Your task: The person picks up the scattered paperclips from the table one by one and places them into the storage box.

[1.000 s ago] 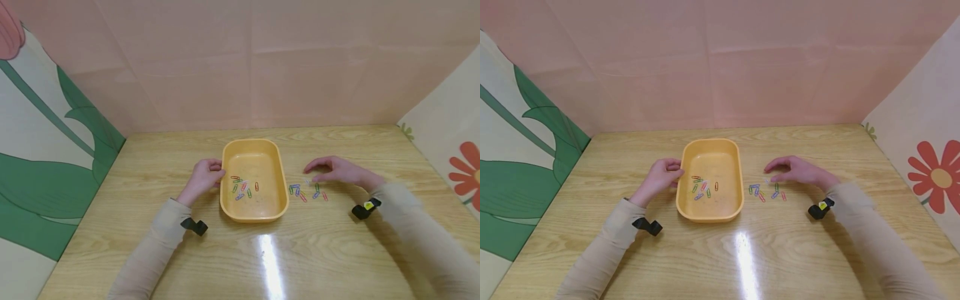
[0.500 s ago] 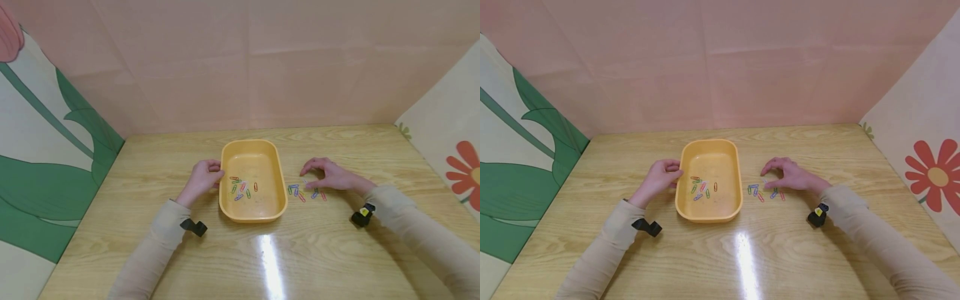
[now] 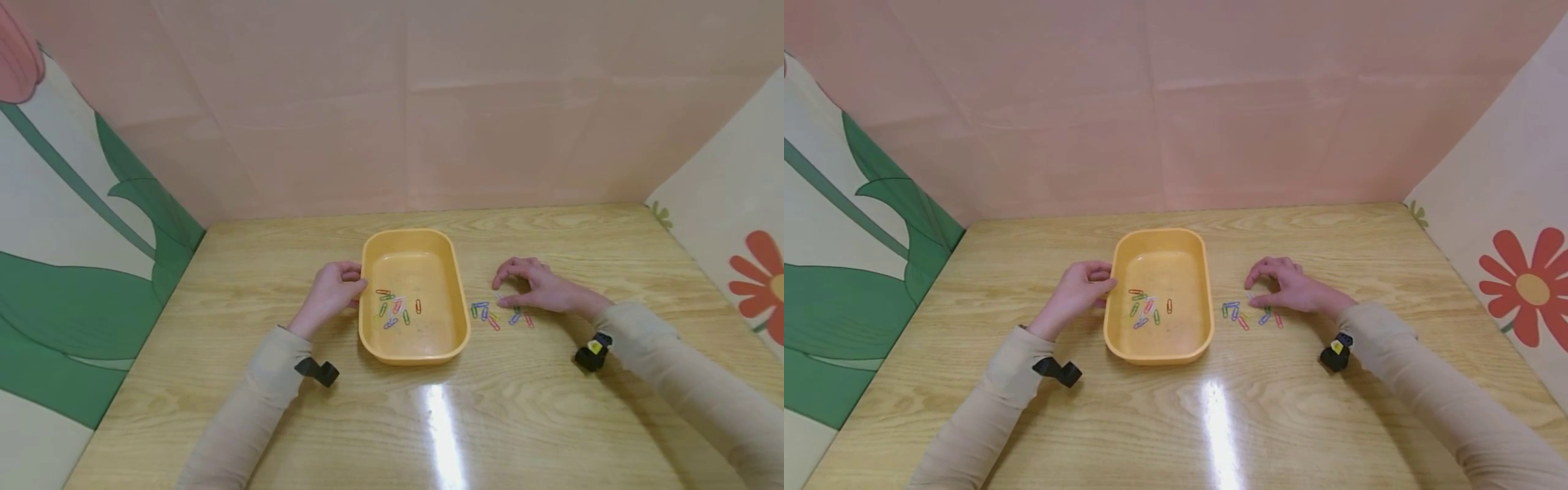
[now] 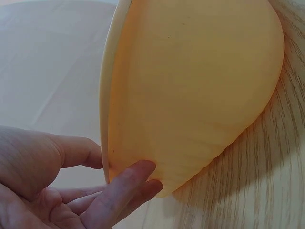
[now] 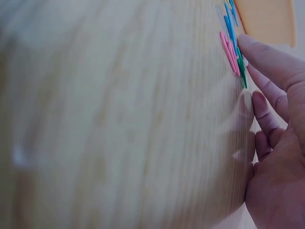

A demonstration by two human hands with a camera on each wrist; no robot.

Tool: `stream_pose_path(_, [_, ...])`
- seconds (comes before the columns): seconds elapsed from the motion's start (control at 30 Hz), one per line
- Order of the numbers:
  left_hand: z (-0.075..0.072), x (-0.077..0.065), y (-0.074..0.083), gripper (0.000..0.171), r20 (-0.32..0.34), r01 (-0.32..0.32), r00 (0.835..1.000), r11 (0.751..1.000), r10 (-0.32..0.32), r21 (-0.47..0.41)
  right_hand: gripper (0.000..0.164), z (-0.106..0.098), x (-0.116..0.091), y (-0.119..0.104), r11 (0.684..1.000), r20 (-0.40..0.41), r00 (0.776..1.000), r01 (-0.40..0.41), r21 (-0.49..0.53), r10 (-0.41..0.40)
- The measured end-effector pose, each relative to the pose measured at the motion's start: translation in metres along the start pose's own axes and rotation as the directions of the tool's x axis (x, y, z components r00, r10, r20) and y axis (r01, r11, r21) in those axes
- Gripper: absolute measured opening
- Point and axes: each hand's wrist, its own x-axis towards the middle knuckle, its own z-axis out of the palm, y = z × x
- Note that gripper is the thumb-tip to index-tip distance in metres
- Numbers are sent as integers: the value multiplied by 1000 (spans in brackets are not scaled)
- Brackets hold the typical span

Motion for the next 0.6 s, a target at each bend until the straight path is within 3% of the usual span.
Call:
stream_pose_path(0.27, [0, 0, 0, 36, 0, -4, 1000, 1000, 4, 6, 13, 3, 4, 32, 1000, 11, 1000, 7, -29, -7])
stream_pose_path(0.6, [-1, 0, 0, 37, 2, 5, 1000, 1000, -5, 6, 13, 2, 5, 33, 1000, -7, 1000, 30, 6, -30])
